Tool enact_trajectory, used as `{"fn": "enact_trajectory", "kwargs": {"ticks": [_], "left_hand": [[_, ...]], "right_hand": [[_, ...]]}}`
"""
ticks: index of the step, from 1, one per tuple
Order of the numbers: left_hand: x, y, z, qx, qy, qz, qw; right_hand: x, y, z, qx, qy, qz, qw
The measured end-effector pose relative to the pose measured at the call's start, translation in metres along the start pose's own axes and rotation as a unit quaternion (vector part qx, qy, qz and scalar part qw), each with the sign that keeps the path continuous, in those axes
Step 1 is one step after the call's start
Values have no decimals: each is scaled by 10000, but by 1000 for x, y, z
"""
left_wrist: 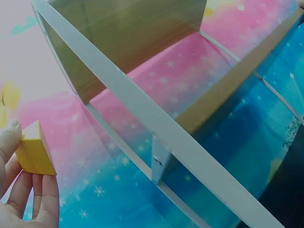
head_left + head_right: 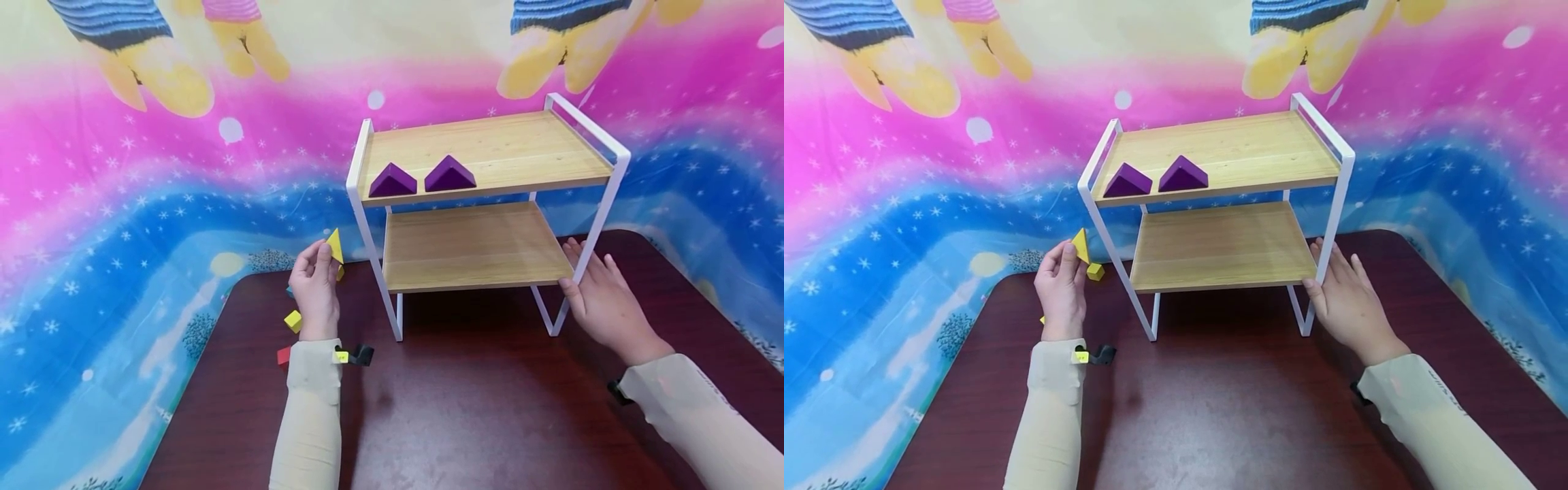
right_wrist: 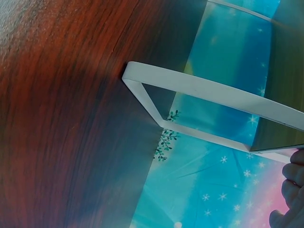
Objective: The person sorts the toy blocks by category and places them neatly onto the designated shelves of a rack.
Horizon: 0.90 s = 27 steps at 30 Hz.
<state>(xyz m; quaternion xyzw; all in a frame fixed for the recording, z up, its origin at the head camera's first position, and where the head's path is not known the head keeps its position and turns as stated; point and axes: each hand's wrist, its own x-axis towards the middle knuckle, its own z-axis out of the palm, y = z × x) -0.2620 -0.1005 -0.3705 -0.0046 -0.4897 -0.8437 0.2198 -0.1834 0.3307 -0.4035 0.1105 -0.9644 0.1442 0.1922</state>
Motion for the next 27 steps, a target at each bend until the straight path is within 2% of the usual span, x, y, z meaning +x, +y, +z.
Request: {"fn": "enact_trajectory", "kwargs": {"ticks": [9,19,27], "left_hand": [[-3,16,8,-22,-46,336,9994],[-9,34,16,-146,-279,968,9948],[-11,40,20,-249,-238,1033,9941]], "right_hand": [[0,1,1,-81,-80,45,9999],[0,2,1,-63,-35,11,10000],[0,1,2,-2,-3,-45,10000]]}}
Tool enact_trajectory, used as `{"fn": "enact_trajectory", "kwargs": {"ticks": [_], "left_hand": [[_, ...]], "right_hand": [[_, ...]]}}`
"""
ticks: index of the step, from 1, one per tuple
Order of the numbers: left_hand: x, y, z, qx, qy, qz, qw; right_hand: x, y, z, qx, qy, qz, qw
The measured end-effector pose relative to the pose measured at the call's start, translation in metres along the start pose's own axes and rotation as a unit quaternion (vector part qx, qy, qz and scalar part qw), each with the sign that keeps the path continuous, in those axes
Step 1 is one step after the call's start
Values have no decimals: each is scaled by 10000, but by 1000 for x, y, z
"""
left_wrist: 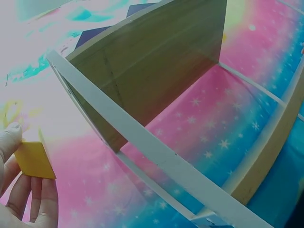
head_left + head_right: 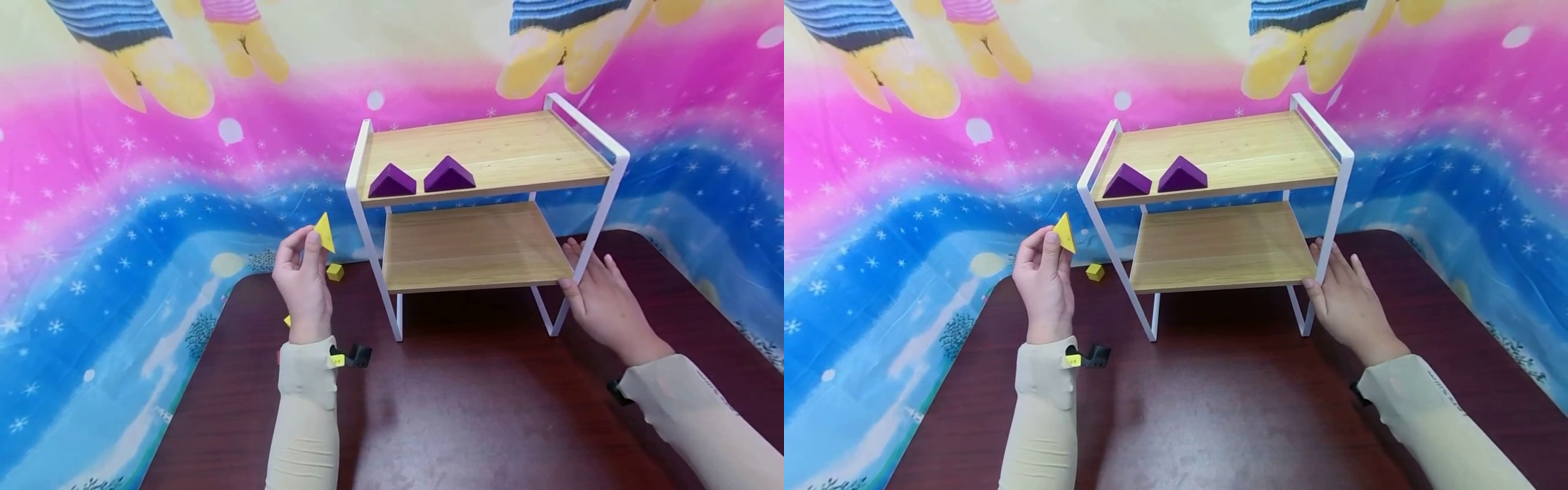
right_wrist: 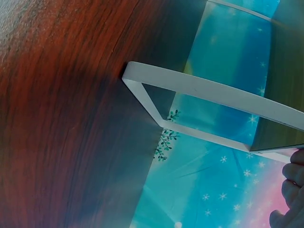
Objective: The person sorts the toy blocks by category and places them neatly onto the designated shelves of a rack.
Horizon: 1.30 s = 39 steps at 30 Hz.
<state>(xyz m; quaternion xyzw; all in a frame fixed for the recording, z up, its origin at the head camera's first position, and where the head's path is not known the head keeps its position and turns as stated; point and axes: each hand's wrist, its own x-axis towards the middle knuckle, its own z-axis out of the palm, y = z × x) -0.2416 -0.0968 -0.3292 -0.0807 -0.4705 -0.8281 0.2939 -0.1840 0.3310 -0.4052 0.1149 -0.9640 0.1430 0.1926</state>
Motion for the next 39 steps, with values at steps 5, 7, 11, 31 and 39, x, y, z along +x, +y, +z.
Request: {"fn": "enact_trajectory", "kwargs": {"ticks": [5,7,11,31,39], "left_hand": [[0,7,3,-121,-41,122,9998],[0,10,5,-189,-80,190,9996],[0,17,10,-325,-116,291,9990],[7,43,23,-46,-621,844,9945],[9,55,27,99,-762,1054,9915]], "right_hand": [[0,-1,0,-14,-47,38,10000],[0,0,0,-23,-21,37,10000],[-1,0,0,-14,10,-6,10000],[2,-1,-3,-42,-107,44,9999],[0,-3,-3,-16,-80,13,10000]]}}
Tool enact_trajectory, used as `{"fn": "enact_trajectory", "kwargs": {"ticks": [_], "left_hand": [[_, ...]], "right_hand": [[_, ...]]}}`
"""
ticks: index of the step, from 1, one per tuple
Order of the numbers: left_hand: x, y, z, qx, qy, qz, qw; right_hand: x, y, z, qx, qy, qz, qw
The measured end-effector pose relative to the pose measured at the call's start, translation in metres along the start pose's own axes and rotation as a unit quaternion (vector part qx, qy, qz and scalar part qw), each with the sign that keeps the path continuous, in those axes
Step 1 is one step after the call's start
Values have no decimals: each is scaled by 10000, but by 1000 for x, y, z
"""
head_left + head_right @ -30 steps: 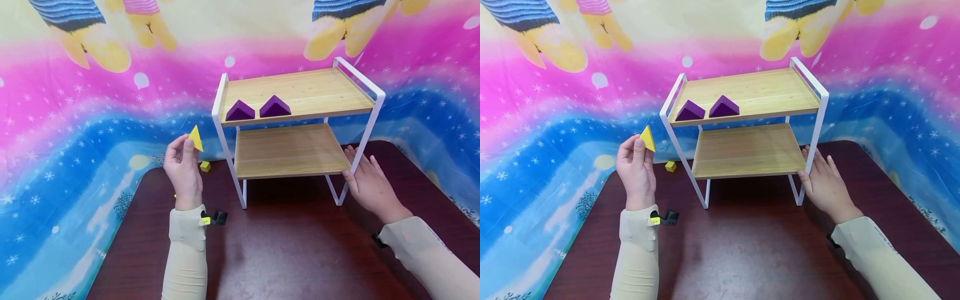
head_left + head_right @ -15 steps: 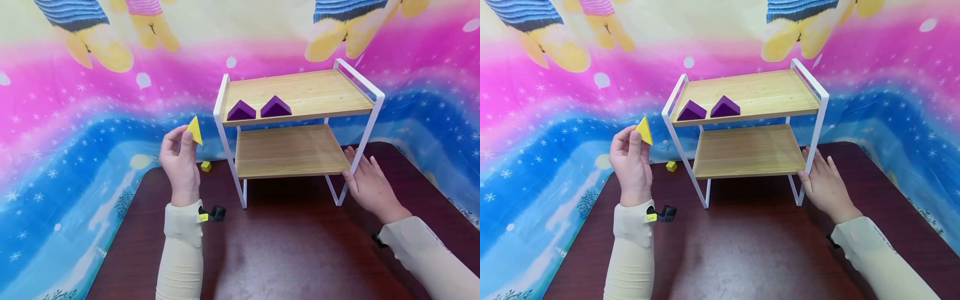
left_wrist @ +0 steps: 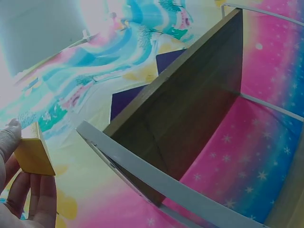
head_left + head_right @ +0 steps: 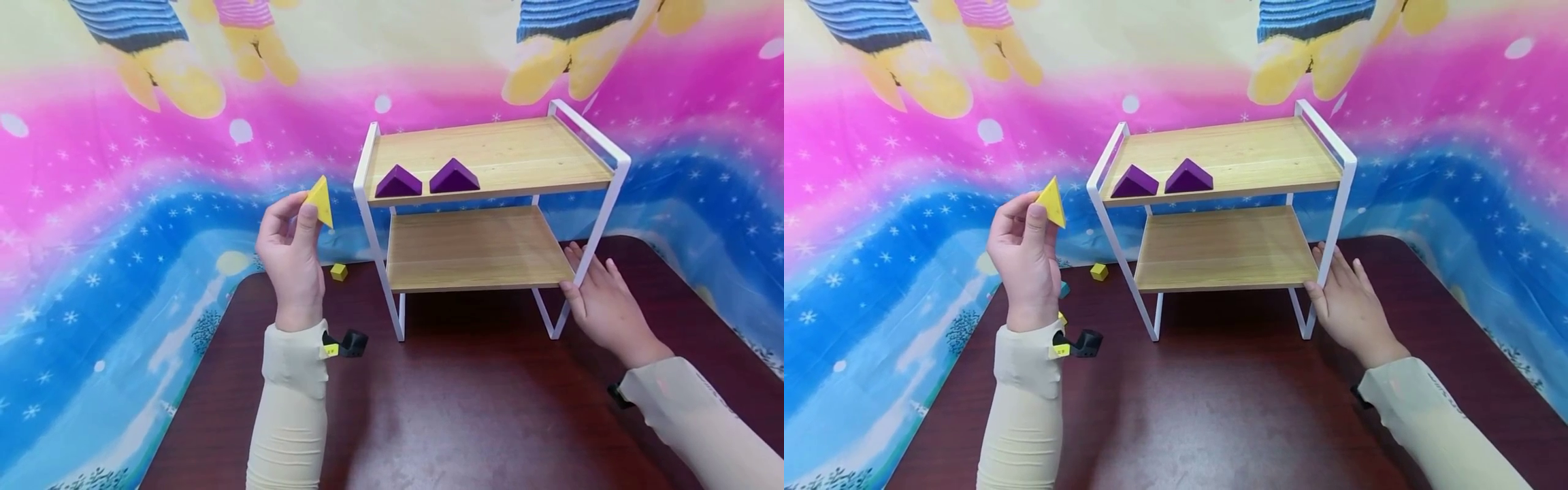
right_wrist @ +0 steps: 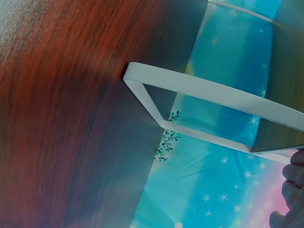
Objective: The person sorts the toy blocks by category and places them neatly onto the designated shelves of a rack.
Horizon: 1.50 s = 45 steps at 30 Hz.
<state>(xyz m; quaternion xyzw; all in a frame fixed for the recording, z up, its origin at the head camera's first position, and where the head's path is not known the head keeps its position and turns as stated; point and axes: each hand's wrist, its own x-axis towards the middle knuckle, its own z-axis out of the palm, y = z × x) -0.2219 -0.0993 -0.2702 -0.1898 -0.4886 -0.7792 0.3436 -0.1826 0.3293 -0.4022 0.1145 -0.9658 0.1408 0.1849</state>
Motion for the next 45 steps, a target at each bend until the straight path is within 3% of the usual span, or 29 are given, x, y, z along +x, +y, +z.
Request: {"fn": "enact_trajectory", "kwargs": {"ticks": [18,34,45], "left_hand": [[8,16,14,677,-625,327,9952],[11,29,32,1676,-1442,619,9733],[14,38,47,1854,-1988,816,9589]], "right_hand": [[-6,1,3,38,157,46,9999],[-5,2,3,-16,193,-1,9998],[-2,-1,1,0,61,26,10000]]}}
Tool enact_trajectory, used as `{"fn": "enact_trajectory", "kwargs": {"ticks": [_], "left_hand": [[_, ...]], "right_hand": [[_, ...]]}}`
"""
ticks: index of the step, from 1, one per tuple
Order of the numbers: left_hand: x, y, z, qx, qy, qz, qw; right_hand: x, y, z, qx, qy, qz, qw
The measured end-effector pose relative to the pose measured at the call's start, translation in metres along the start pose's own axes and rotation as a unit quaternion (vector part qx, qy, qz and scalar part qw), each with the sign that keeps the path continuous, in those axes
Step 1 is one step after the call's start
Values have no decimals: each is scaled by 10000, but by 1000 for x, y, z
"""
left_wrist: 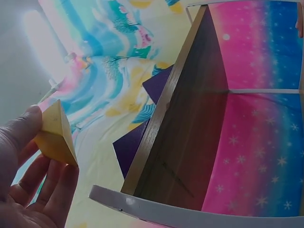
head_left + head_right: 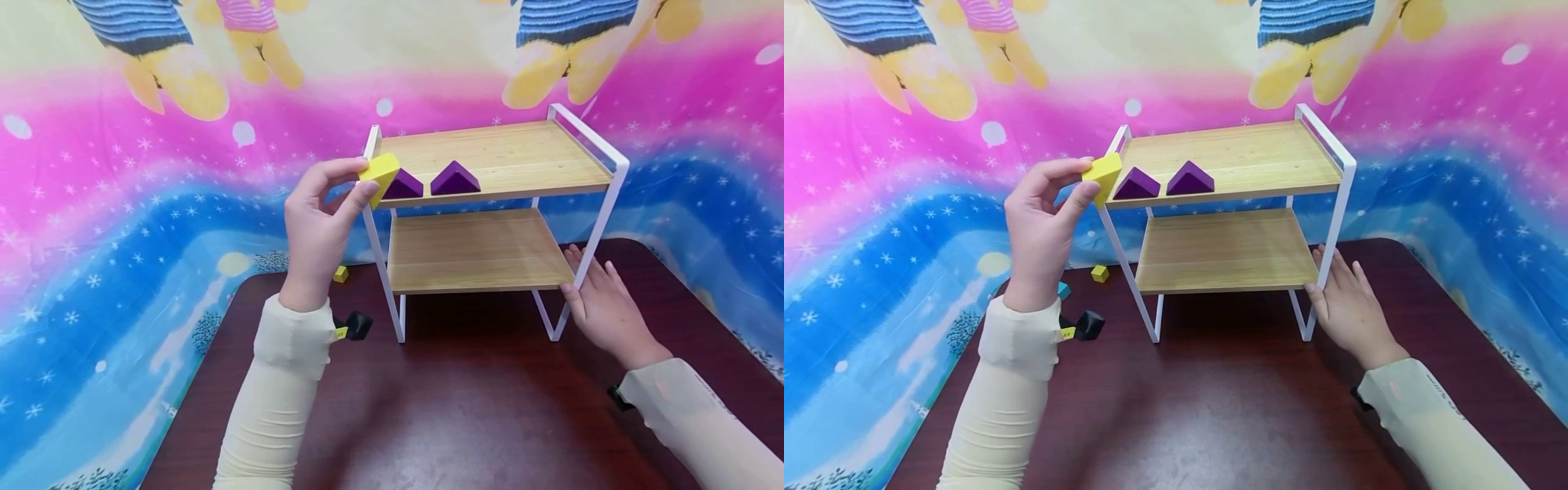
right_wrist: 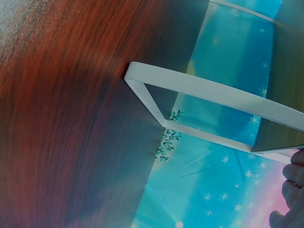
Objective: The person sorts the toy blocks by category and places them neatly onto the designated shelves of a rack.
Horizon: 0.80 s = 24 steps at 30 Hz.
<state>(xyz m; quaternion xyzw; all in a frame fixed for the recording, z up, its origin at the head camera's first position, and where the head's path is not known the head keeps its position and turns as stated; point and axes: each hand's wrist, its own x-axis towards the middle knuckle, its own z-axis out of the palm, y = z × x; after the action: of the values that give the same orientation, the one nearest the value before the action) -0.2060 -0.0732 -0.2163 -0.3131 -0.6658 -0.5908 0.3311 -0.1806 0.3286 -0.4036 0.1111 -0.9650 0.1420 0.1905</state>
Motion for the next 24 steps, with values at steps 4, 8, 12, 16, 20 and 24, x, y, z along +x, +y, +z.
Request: {"fn": "enact_trajectory", "kwargs": {"ticks": [4,8,12,16,20,24], "left_hand": [[1,3,4,-4,-164,109,9998],[3,5,9,-107,-322,307,9990],[7,5,14,-120,-444,539,9975],[10,4,17,-49,-545,685,9962],[13,4,22,50,-655,745,9951],[17,6,27,213,-759,876,9930]], "right_hand": [[0,0,0,-2,-51,18,10000],[0,0,0,6,-59,20,10000],[0,0,1,-16,-23,-2,10000],[0,0,1,-19,0,-24,10000],[0,0,0,9,15,-16,10000],[0,0,0,20,56,-36,10000]]}}
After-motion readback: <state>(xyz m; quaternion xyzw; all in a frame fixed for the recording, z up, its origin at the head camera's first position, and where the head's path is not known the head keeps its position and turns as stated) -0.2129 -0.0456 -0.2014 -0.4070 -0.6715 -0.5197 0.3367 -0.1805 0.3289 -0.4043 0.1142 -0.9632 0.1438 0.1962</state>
